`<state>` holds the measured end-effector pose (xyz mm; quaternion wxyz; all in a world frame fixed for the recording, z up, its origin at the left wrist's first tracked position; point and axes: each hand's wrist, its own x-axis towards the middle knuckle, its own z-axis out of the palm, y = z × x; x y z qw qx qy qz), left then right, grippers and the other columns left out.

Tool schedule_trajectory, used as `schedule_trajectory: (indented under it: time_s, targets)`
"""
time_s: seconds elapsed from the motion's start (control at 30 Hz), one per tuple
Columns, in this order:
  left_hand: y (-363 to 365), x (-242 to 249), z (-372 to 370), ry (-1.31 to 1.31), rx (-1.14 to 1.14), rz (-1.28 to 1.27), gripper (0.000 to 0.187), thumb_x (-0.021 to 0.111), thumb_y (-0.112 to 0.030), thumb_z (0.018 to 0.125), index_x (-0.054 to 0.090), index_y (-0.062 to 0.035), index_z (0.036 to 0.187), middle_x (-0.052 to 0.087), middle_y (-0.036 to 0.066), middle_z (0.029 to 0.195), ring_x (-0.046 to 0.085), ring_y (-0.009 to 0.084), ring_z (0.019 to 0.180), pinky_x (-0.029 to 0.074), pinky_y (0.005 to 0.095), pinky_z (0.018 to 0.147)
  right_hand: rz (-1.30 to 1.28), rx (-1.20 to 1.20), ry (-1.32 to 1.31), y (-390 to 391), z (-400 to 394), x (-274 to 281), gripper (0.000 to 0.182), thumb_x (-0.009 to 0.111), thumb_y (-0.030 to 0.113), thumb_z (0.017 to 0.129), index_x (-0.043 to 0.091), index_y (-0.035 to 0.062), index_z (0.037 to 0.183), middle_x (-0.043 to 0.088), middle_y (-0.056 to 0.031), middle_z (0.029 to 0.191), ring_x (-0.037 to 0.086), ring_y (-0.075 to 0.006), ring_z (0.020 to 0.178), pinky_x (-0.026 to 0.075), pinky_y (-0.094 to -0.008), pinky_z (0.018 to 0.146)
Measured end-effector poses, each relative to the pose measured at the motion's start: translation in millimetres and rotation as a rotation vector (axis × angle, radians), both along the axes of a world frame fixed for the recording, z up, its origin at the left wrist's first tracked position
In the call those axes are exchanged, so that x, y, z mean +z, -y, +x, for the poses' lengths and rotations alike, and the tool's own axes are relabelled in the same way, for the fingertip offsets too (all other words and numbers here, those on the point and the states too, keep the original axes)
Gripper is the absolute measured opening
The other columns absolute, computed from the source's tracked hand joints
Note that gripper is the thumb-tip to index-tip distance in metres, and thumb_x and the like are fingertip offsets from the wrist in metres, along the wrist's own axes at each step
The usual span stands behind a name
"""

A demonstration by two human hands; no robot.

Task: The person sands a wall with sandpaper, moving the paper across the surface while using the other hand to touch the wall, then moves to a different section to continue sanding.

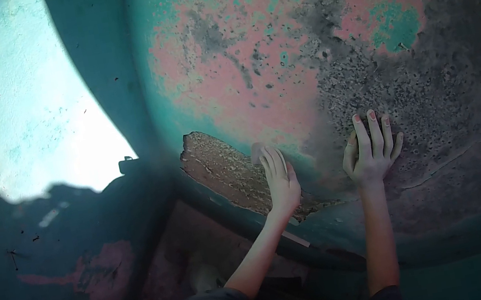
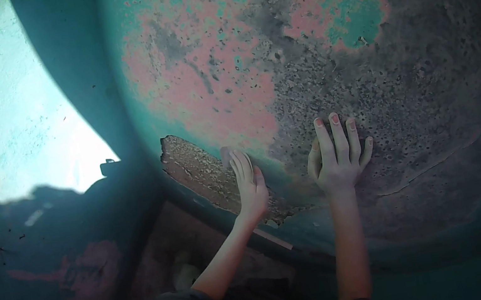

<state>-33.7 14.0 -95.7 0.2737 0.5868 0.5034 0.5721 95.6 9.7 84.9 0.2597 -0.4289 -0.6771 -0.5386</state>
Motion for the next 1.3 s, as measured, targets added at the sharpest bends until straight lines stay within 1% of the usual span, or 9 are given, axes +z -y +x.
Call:
schedule_trajectory:
  time_s: [0.2,0.37,0.53,0.73,0.87,0.93,1.07,1.13,1.3]
  targets:
    - [-14,3,-6,0.305,0.041,-0.087,0.067,0.038,-0.019,0.109,0.002,0.0017,0.161,-0.002,0.029,0.167,-0.006,0.0554,0.151,0.007,0.0580,0.123,0.026,0.001,-0.003,-2,-3,0,0.039,0.062,0.023,0.093,0.066,0.0225,0.132,0.057,-0.0021,0.145,0.043,-0.0266,0.144,0.013,-0.0497,0.125]
    - [32,-17,36,0.123,-0.150,0.021,0.066,0.039,-0.015,0.107,0.006,0.0039,0.160,-0.001,0.031,0.166,-0.001,0.0579,0.150,0.009,0.0604,0.122,0.022,0.002,0.020,0,-3,1,0.037,0.060,0.022,0.095,0.066,0.0214,0.132,0.057,-0.0028,0.146,0.042,-0.0267,0.145,0.013,-0.0490,0.126]
    - [-29,1,-21,0.256,0.106,-0.105,0.067,0.036,-0.022,0.110,0.002,0.0033,0.161,-0.002,0.028,0.167,-0.004,0.0557,0.151,0.008,0.0574,0.123,0.024,-0.019,0.016,0,0,-1,0.037,0.060,0.024,0.095,0.066,0.0217,0.132,0.056,-0.0021,0.146,0.043,-0.0265,0.144,0.013,-0.0492,0.126]
    - [52,-14,67,-0.023,-0.128,0.071,0.064,0.039,-0.018,0.107,0.009,0.0060,0.159,0.003,0.031,0.165,-0.001,0.0567,0.151,0.012,0.0590,0.123,0.041,-0.004,0.025,-2,1,0,0.038,0.060,0.025,0.095,0.066,0.0233,0.132,0.056,-0.0011,0.146,0.043,-0.0259,0.144,0.013,-0.0493,0.125]
    - [39,-4,40,0.109,-0.170,-0.015,0.065,0.039,-0.018,0.108,0.007,0.0057,0.159,0.002,0.031,0.166,-0.001,0.0546,0.152,0.011,0.0587,0.123,-0.066,-0.004,0.025,15,9,6,0.042,0.061,0.024,0.093,0.066,0.0232,0.135,0.055,-0.0013,0.148,0.042,-0.0252,0.144,0.012,-0.0493,0.125]
    - [6,4,8,0.303,0.010,-0.015,0.066,0.040,-0.020,0.108,0.007,0.0052,0.159,0.002,0.031,0.166,-0.002,0.0547,0.152,0.009,0.0583,0.123,-0.151,-0.007,0.004,31,25,10,0.043,0.061,0.023,0.092,0.066,0.0231,0.135,0.055,-0.0024,0.148,0.041,-0.0255,0.145,0.011,-0.0492,0.125]
    - [-10,27,5,0.314,0.124,-0.047,0.067,0.039,-0.021,0.109,0.005,0.0045,0.160,0.000,0.030,0.166,-0.004,0.0555,0.151,0.008,0.0580,0.123,0.026,-0.007,0.006,29,46,-6,0.040,0.055,0.025,0.097,0.066,0.0180,0.135,0.054,-0.0062,0.150,0.040,-0.0294,0.146,0.012,-0.0507,0.125]
    - [25,29,53,0.224,-0.064,0.023,0.067,0.037,-0.024,0.110,0.002,0.0034,0.161,-0.003,0.029,0.167,-0.005,0.0556,0.151,0.008,0.0581,0.123,0.068,-0.001,-0.015,26,38,-7,0.039,0.053,0.024,0.098,0.066,0.0172,0.133,0.055,-0.0068,0.148,0.040,-0.0301,0.146,0.013,-0.0512,0.125]
    - [33,21,54,0.160,-0.124,0.038,0.069,0.036,-0.026,0.110,-0.002,0.0019,0.161,-0.006,0.028,0.167,-0.007,0.0541,0.152,0.006,0.0583,0.123,0.022,0.055,-0.001,30,48,-10,0.036,0.053,0.021,0.097,0.068,0.0171,0.129,0.056,-0.0066,0.147,0.041,-0.0292,0.145,0.013,-0.0500,0.125]
